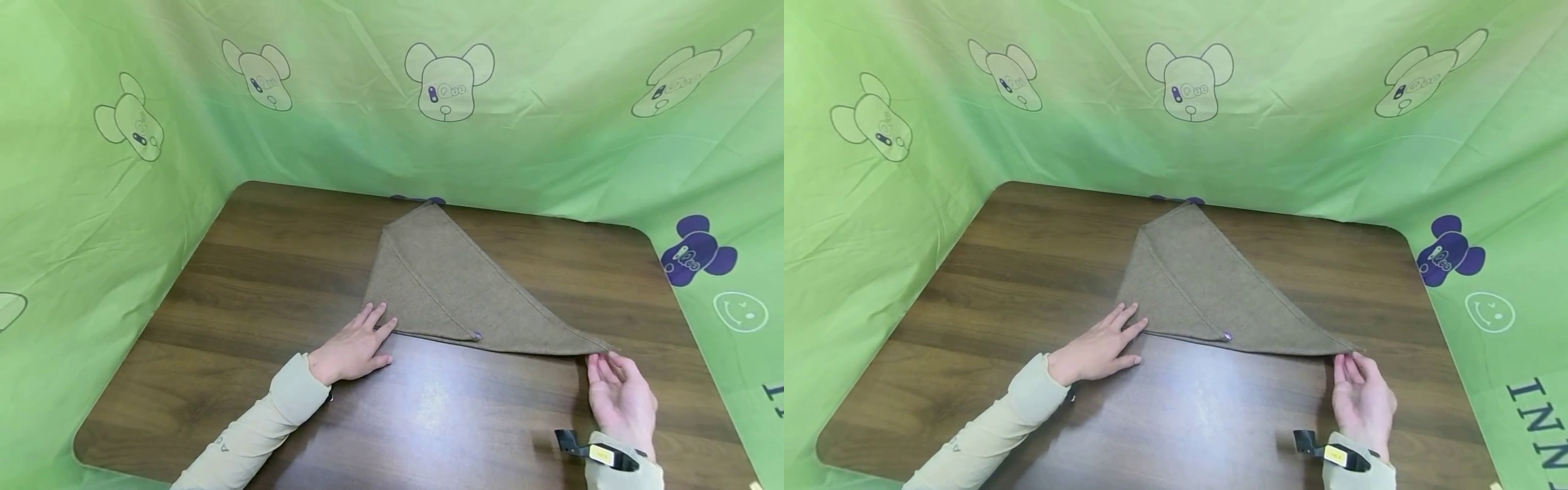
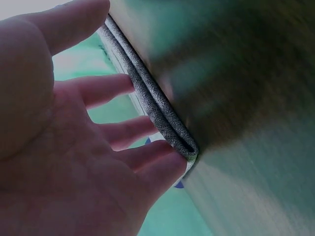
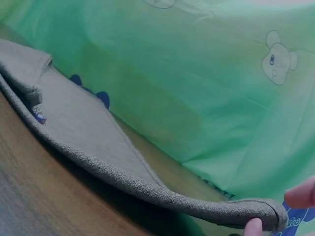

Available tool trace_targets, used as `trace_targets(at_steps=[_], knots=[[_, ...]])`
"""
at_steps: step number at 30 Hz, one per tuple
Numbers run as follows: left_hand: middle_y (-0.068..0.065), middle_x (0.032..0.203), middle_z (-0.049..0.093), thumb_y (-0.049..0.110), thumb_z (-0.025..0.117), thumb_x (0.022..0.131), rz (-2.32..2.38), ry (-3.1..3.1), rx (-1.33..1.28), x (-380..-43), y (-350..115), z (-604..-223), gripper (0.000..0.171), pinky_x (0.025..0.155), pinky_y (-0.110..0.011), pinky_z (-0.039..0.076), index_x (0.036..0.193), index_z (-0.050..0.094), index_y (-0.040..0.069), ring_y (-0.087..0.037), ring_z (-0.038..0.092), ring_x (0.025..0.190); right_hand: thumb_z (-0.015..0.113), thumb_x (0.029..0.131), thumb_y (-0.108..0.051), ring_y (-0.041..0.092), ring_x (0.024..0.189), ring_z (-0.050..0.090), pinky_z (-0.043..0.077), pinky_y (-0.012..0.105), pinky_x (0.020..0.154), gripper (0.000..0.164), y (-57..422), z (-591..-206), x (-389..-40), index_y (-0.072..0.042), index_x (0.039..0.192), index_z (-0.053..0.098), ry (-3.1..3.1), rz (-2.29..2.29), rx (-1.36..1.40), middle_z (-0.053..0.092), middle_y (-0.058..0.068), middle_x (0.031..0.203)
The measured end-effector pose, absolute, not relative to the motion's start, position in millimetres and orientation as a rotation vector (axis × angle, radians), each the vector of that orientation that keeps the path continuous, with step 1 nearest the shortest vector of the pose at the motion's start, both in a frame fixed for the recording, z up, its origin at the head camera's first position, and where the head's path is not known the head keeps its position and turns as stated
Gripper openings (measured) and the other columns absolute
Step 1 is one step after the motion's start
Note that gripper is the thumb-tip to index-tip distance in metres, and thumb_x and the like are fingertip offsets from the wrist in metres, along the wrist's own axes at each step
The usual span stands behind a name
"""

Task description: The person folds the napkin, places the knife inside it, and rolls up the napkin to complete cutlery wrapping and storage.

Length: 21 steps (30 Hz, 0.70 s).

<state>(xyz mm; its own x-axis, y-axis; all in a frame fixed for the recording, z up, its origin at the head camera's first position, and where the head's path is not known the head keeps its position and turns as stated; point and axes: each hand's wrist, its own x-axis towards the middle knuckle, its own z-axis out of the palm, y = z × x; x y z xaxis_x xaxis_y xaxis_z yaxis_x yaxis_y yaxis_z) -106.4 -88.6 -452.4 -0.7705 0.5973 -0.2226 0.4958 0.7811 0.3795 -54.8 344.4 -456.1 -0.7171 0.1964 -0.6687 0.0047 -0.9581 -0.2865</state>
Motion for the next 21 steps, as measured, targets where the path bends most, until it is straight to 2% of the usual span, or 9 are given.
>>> trace_targets(at_steps=[3, 7, 10, 13, 17, 21], knots=[[-0.025, 0.157, 0.023, 0.036, 0.060, 0.094, 0.424, 2.642, 0.838, -106.2, -88.2, -452.7, 0.064, 0.117, -0.051, 0.024, 0.146, 0.040, 0.005, -0.046, 0.019, 0.145, 0.045, 0.096, 0.007, 0.010, 0.106, 0.050, 0.035, 0.018, 0.106, 0.027, 341.8, -459.7, -54.0, -0.014, 0.113, 0.042, -0.361, 2.801, -1.058, 0.043, -0.002, 0.112], [-0.023, 0.157, 0.022, 0.037, 0.060, 0.094, 0.418, 2.634, 0.832, -105.6, -87.6, -453.2, 0.064, 0.117, -0.051, 0.024, 0.147, 0.039, 0.006, -0.045, 0.018, 0.145, 0.043, 0.097, 0.005, 0.005, 0.112, 0.047, 0.026, 0.016, 0.110, 0.037, 336.8, -465.3, -56.5, -0.022, 0.120, 0.035, -0.488, 2.858, -1.011, 0.045, -0.003, 0.116], [-0.024, 0.157, 0.022, 0.036, 0.060, 0.094, 0.424, 2.632, 0.834, -105.4, -87.8, -452.9, 0.064, 0.117, -0.051, 0.024, 0.147, 0.039, 0.006, -0.045, 0.019, 0.145, 0.043, 0.099, 0.002, 0.003, 0.120, 0.045, 0.013, 0.017, 0.116, 0.038, 331.9, -468.4, -58.2, -0.024, 0.125, 0.034, -0.549, 2.909, -0.941, 0.050, -0.003, 0.119], [-0.025, 0.157, 0.023, 0.035, 0.060, 0.094, 0.428, 2.635, 0.841, -105.4, -88.5, -452.8, 0.064, 0.116, -0.052, 0.024, 0.147, 0.039, 0.005, -0.046, 0.019, 0.145, 0.039, 0.101, -0.002, 0.005, 0.136, 0.033, 0.001, 0.022, 0.120, 0.029, 326.4, -469.1, -57.5, -0.020, 0.124, 0.039, -0.587, 2.959, -0.838, 0.055, -0.001, 0.120], [-0.025, 0.157, 0.022, 0.035, 0.060, 0.095, 0.427, 2.628, 0.840, -105.6, -88.9, -452.3, 0.064, 0.117, -0.051, 0.024, 0.147, 0.039, 0.005, -0.046, 0.018, 0.145, 0.037, 0.104, -0.012, -0.002, 0.145, 0.001, -0.009, 0.028, 0.119, 0.032, 321.2, -465.1, -59.7, -0.027, 0.131, 0.033, -0.607, 2.968, -0.851, 0.049, -0.008, 0.128], [-0.025, 0.157, 0.021, 0.035, 0.059, 0.095, 0.436, 2.613, 0.837, -106.0, -89.1, -450.8, 0.064, 0.117, -0.051, 0.023, 0.147, 0.038, 0.004, -0.046, 0.017, 0.146, 0.040, 0.104, -0.016, -0.001, 0.145, -0.003, -0.009, 0.030, 0.119, 0.034, 322.1, -464.2, -61.4, -0.030, 0.134, 0.033, -0.508, 2.950, -0.878, 0.041, -0.012, 0.138]])
